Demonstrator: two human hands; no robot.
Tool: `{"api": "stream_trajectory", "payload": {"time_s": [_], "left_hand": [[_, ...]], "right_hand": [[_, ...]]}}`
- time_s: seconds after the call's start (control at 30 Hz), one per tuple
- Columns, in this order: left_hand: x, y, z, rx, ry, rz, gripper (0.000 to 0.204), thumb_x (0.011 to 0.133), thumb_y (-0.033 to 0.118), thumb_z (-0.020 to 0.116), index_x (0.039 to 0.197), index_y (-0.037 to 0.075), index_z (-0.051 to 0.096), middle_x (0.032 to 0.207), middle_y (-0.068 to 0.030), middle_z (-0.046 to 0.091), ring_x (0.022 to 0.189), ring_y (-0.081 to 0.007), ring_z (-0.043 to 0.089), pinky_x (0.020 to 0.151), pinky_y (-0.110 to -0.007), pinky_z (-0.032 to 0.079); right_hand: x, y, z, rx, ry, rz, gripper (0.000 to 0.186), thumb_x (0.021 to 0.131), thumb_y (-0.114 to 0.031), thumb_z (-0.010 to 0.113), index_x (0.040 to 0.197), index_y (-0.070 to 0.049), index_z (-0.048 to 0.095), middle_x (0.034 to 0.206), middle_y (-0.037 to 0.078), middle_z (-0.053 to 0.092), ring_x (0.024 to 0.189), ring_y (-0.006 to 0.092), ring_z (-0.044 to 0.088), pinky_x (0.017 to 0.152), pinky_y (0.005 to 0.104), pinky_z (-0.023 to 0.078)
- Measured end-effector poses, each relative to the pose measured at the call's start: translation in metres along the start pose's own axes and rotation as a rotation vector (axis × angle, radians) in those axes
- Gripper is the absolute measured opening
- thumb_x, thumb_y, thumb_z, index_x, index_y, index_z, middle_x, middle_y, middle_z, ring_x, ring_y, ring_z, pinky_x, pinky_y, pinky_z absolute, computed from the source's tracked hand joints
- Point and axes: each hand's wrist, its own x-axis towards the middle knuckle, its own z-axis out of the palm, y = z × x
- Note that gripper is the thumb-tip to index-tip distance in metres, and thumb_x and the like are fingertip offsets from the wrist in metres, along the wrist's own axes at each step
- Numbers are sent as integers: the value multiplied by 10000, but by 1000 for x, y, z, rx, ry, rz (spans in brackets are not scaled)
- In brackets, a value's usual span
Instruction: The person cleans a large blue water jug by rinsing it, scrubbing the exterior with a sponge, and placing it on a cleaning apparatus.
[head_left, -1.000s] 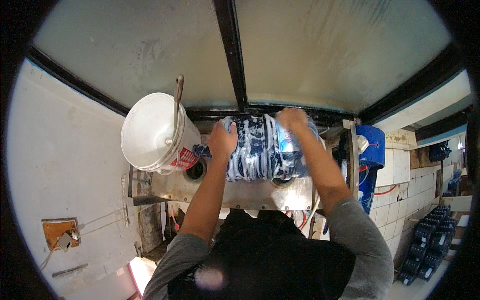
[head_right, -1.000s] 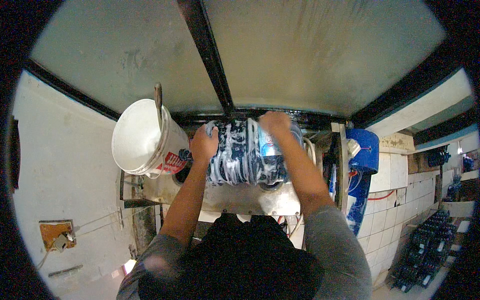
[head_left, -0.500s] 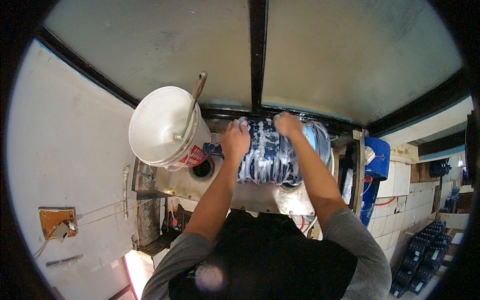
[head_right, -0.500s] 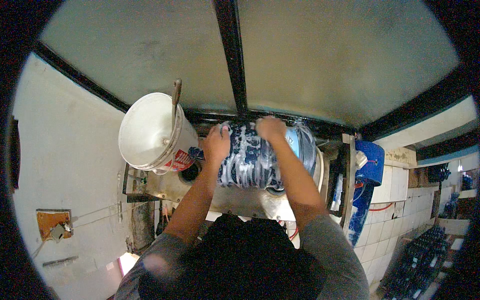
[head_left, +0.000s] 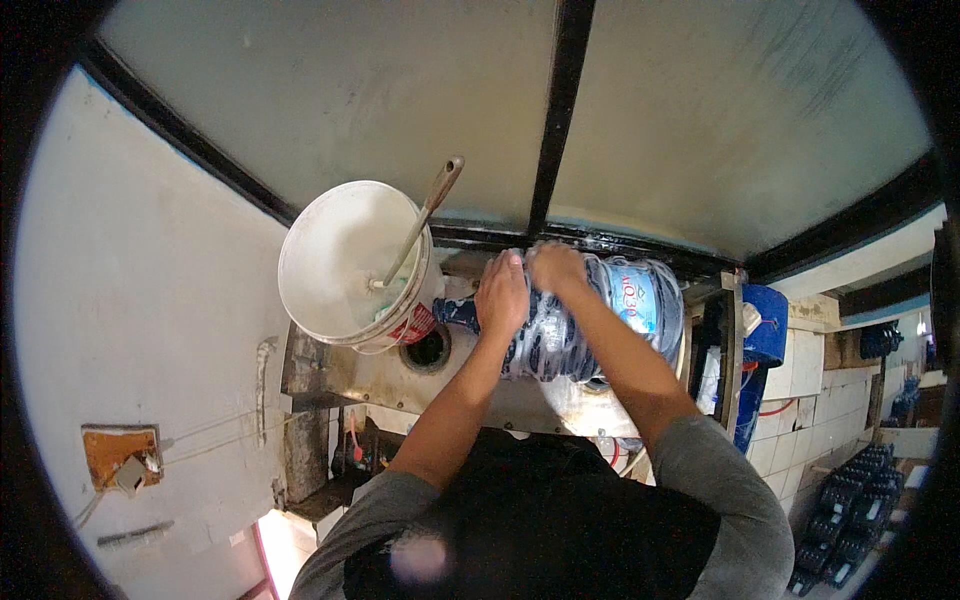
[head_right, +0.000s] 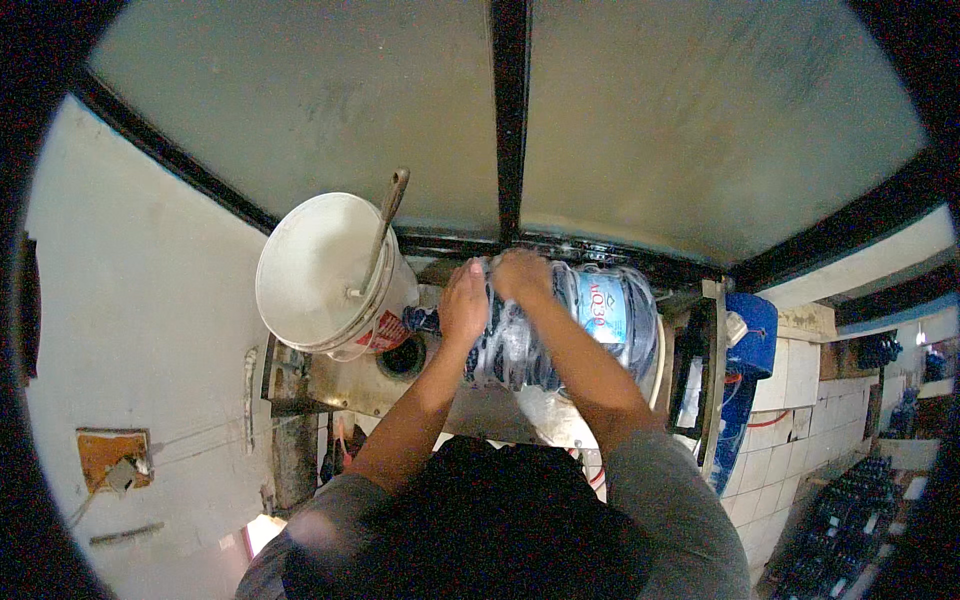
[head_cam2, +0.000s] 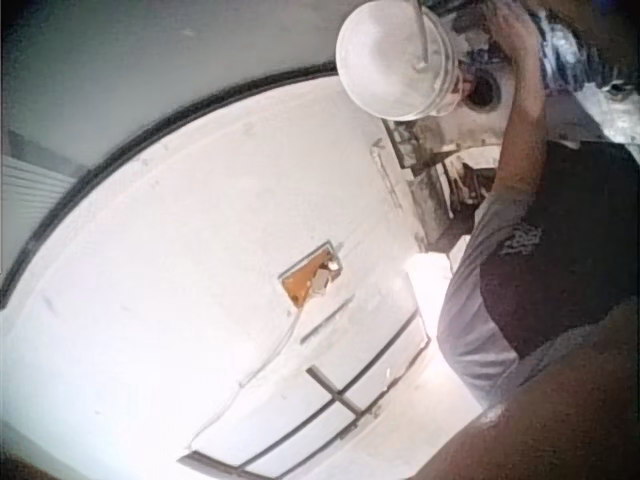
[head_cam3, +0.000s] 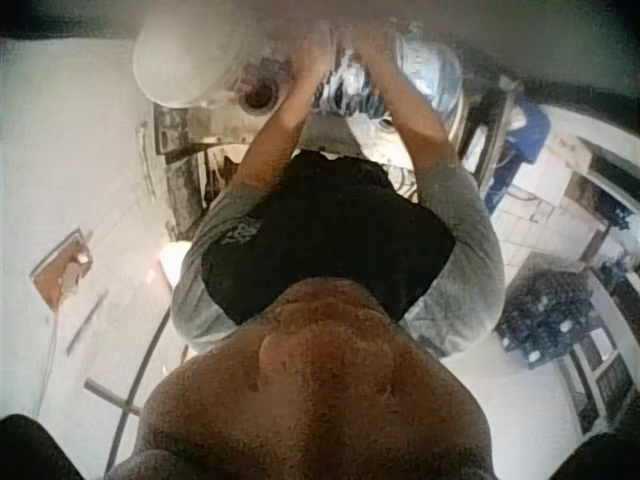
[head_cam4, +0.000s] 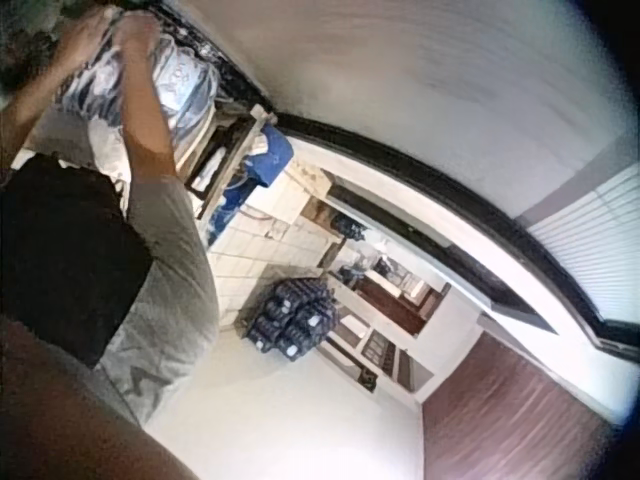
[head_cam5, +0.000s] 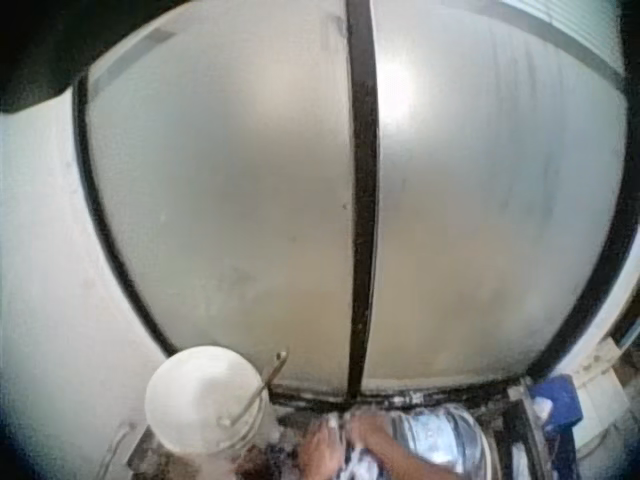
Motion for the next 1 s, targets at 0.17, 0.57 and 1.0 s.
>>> {"api": "stream_trajectory", "payload": {"time_s": [0.17, 0.57, 1.0], "left_hand": [[11, -17, 8, 13, 0, 37, 576, 1105, 383, 294, 1442, -22, 528, 1479, -213, 547, 1405, -409, 464, 1181, -479, 351], [11, -21, 9, -132, -12, 55, 560, 1101, 358, 304, 1422, -29, 551, 1496, -223, 531, 1428, -437, 428, 1217, -449, 306], [-29, -22, 7, 49, -17, 289, 753, 935, 410, 675, 1518, 8, 419, 1561, -212, 456, 1463, -436, 383, 1182, -496, 351]], "right_hand": [[-119, 6, 48, 18, 554, -387, 484, 1026, -330, 456, 1401, -64, 605, 1548, 229, 463, 1445, 388, 423, 1216, 541, 281], [-59, -32, 20, 281, 413, -73, 473, 1011, -410, 493, 1310, -97, 682, 1275, 190, 694, 1258, 399, 615, 1103, 524, 443], [-11, 142, 23, 104, 27, 350, 578, 987, -504, 448, 1286, -80, 703, 1368, 170, 659, 1339, 378, 567, 1136, 539, 406]]}}
